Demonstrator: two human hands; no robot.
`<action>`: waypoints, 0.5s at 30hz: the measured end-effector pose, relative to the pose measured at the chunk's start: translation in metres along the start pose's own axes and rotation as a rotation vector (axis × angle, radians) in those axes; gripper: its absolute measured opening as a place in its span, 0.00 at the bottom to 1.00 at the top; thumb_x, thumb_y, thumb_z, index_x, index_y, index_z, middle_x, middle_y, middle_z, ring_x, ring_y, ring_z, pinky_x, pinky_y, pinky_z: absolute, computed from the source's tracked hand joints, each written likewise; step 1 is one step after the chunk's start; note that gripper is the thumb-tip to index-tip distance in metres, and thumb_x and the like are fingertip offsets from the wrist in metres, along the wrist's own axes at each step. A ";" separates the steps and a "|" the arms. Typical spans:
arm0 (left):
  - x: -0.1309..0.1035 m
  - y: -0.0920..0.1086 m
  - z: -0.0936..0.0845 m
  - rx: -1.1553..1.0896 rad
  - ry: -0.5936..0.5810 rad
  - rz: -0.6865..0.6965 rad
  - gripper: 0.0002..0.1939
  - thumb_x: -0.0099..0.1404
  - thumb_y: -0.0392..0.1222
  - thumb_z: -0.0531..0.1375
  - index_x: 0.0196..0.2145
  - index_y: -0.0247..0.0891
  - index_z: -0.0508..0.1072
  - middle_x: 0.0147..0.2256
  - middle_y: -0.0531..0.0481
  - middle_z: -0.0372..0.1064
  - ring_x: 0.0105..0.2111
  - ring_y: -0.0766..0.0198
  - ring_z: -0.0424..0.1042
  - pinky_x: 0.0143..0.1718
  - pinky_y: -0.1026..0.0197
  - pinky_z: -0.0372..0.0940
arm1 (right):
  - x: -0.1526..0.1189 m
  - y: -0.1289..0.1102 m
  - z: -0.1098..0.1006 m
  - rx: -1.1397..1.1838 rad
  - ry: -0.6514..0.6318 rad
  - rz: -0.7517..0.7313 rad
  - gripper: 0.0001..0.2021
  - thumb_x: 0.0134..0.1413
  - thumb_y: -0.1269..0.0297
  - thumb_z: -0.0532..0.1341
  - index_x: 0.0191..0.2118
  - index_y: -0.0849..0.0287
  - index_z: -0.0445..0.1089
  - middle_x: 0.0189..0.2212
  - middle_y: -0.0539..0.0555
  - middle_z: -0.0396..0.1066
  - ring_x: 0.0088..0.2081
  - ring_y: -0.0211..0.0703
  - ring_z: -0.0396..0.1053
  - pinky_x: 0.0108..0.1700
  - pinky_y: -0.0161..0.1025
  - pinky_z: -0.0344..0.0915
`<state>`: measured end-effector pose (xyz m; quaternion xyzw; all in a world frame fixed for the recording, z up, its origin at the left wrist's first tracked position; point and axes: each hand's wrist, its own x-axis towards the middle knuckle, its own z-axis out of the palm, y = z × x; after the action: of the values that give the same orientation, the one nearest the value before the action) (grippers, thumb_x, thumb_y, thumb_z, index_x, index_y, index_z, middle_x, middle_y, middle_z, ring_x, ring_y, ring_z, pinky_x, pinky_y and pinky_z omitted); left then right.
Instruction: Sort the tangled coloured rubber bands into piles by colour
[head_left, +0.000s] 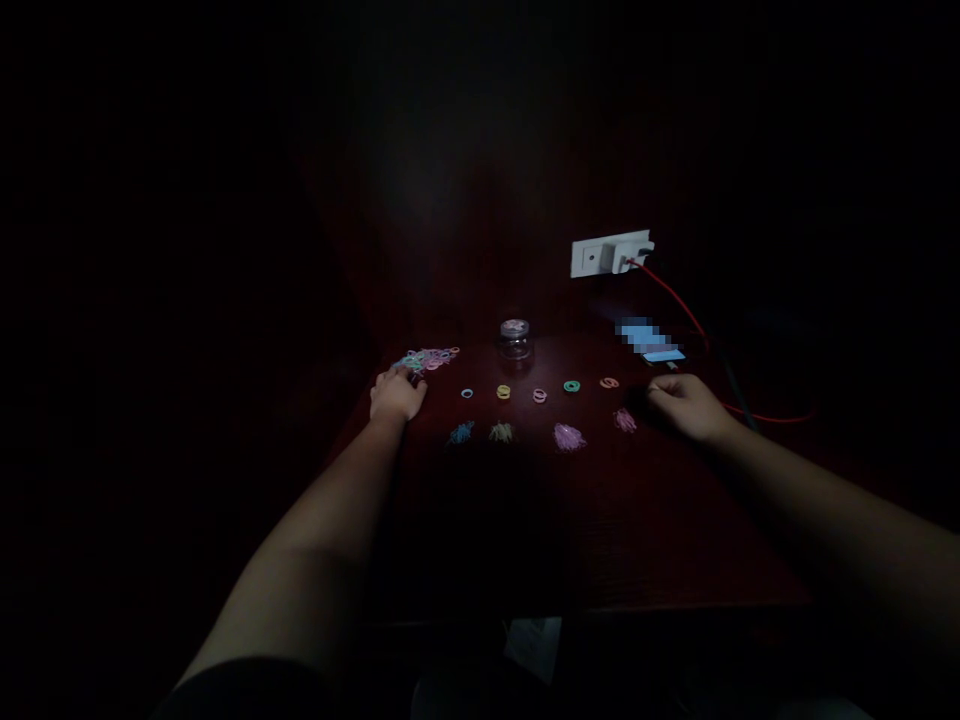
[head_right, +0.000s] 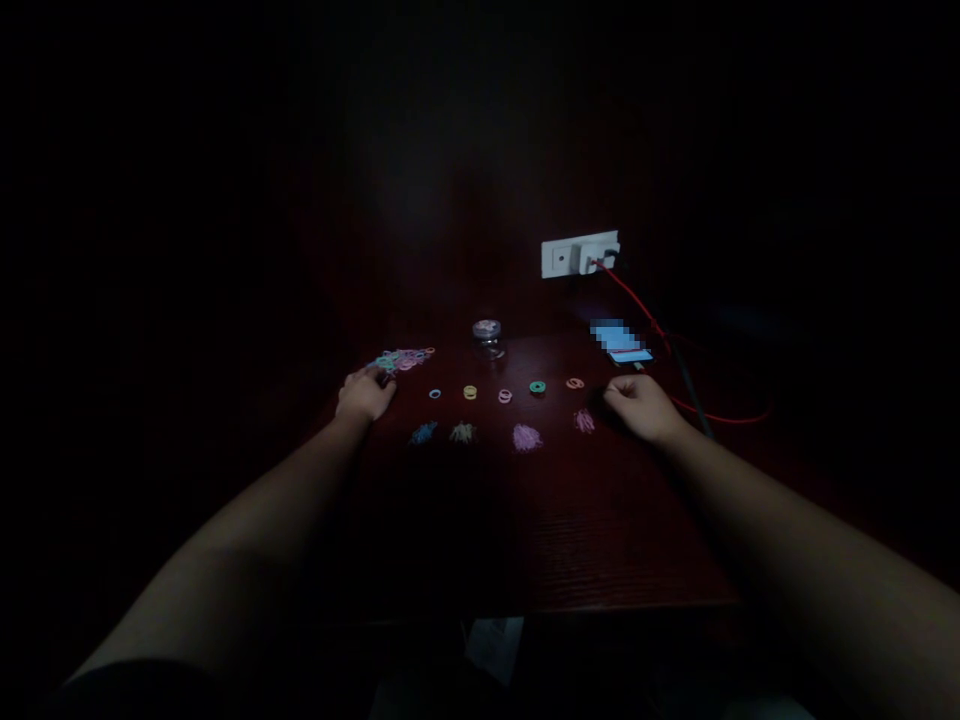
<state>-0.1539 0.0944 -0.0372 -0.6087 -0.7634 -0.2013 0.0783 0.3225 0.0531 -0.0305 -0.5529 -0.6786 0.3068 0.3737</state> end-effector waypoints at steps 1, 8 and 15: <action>0.000 0.000 0.000 0.000 0.008 0.002 0.23 0.62 0.53 0.54 0.51 0.40 0.70 0.56 0.39 0.63 0.55 0.42 0.60 0.52 0.41 0.60 | 0.000 0.000 0.000 -0.001 0.002 0.004 0.12 0.43 0.59 0.56 0.18 0.58 0.57 0.14 0.47 0.55 0.17 0.33 0.53 0.20 0.34 0.48; -0.001 -0.002 0.002 -0.070 0.084 0.036 0.20 0.61 0.45 0.57 0.49 0.36 0.72 0.51 0.39 0.67 0.51 0.51 0.66 0.54 0.54 0.61 | 0.000 0.002 0.000 -0.014 0.003 0.013 0.11 0.45 0.59 0.56 0.19 0.58 0.59 0.14 0.48 0.57 0.17 0.33 0.54 0.20 0.33 0.49; -0.003 -0.006 -0.001 -0.145 0.158 0.037 0.16 0.61 0.38 0.55 0.46 0.37 0.75 0.47 0.42 0.71 0.46 0.56 0.70 0.52 0.59 0.62 | 0.000 0.002 0.000 -0.005 -0.005 0.018 0.11 0.46 0.61 0.55 0.20 0.59 0.58 0.13 0.47 0.57 0.17 0.32 0.53 0.21 0.34 0.48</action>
<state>-0.1588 0.0906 -0.0388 -0.6091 -0.7269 -0.3017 0.0977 0.3238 0.0541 -0.0324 -0.5592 -0.6754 0.3097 0.3677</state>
